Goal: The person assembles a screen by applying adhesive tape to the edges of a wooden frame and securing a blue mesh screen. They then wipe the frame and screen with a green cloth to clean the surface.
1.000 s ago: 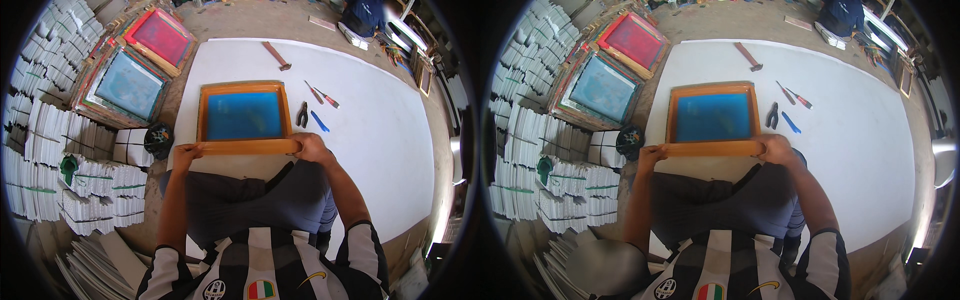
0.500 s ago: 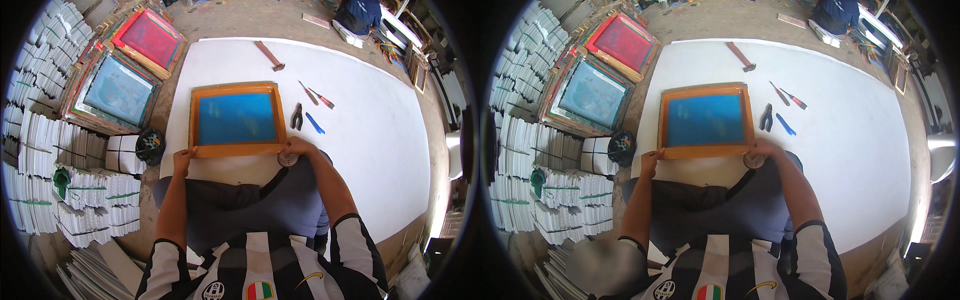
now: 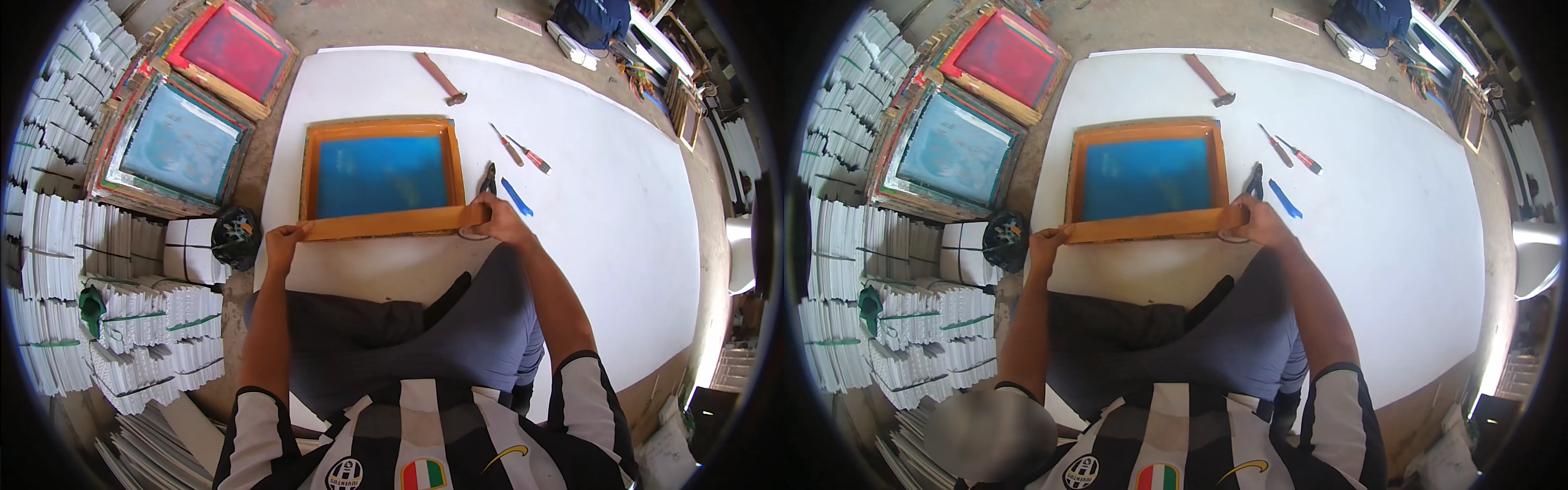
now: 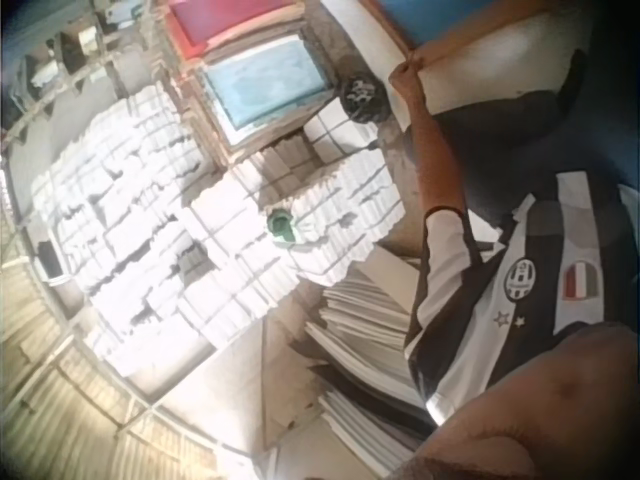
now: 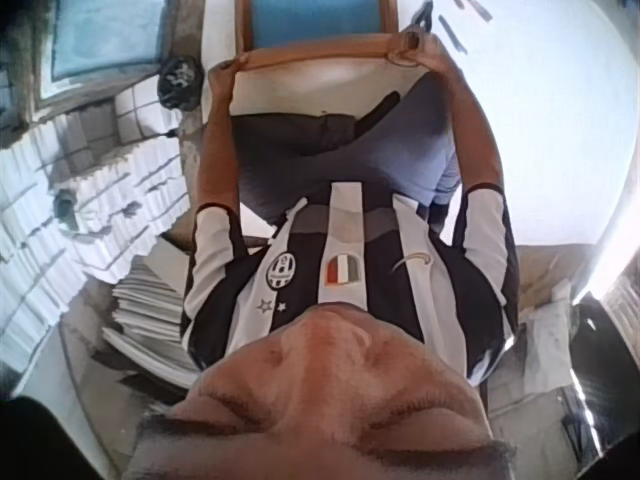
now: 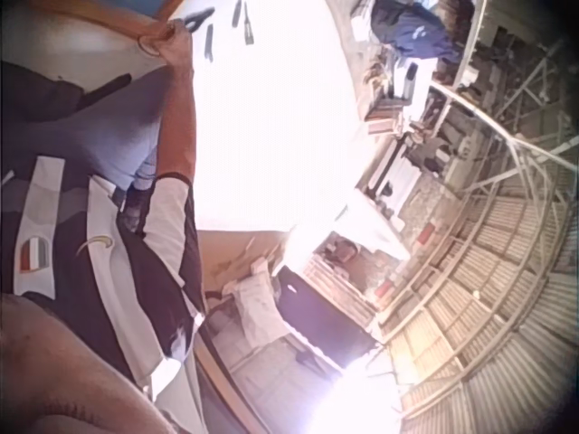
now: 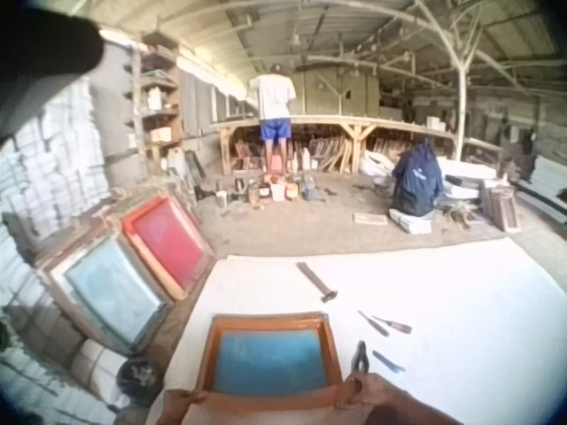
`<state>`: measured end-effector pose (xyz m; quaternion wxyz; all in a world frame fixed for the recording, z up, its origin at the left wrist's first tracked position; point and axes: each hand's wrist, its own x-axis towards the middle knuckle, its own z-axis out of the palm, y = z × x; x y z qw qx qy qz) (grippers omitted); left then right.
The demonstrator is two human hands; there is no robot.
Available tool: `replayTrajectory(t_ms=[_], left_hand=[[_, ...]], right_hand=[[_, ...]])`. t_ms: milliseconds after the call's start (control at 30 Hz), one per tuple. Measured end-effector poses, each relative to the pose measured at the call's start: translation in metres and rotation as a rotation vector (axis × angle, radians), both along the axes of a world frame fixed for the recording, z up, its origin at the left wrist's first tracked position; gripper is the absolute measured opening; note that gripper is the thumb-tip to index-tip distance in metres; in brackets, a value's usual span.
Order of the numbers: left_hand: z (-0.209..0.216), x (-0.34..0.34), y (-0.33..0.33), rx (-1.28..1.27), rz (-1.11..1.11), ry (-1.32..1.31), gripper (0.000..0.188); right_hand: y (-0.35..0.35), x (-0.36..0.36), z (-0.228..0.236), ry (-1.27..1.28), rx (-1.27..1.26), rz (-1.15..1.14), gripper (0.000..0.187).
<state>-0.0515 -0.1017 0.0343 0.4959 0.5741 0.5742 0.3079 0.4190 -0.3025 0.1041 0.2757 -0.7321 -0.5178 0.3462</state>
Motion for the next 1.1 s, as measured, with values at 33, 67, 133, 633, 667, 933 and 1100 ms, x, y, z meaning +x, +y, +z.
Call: replayTrajectory(t_ms=[33, 67, 133, 633, 667, 933, 1100], left_hand=[[0.008, 0.001, 0.004, 0.033, -0.021, 0.021, 0.034], [0.017, 0.005, 0.007, 0.029, -0.027, -0.018, 0.034], [0.035, 0.014, 0.010, 0.022, -0.054, -0.082, 0.034], [-0.004, 0.007, 0.002, -0.174, -0.134, -0.118, 0.026], [-0.012, 0.007, -0.001, -0.195, -0.139, -0.132, 0.027], [-0.036, 0.013, -0.011, -0.177, -0.154, -0.162, 0.028], [-0.034, 0.012, -0.010, -0.205, -0.100, -0.182, 0.025]], right_hand=[[0.001, 0.005, 0.004, 0.015, 0.043, 0.014, 0.059], [0.003, 0.012, 0.007, 0.028, 0.086, 0.026, 0.060], [0.006, 0.017, 0.019, 0.100, 0.156, 0.030, 0.063], [-0.016, 0.033, -0.025, -0.602, 0.136, 0.344, 0.057], [-0.016, 0.032, -0.024, -0.608, 0.146, 0.328, 0.058], [-0.028, 0.031, -0.030, -0.571, -0.064, 0.202, 0.066], [-0.029, 0.032, -0.036, -0.547, -0.044, 0.204, 0.065]])
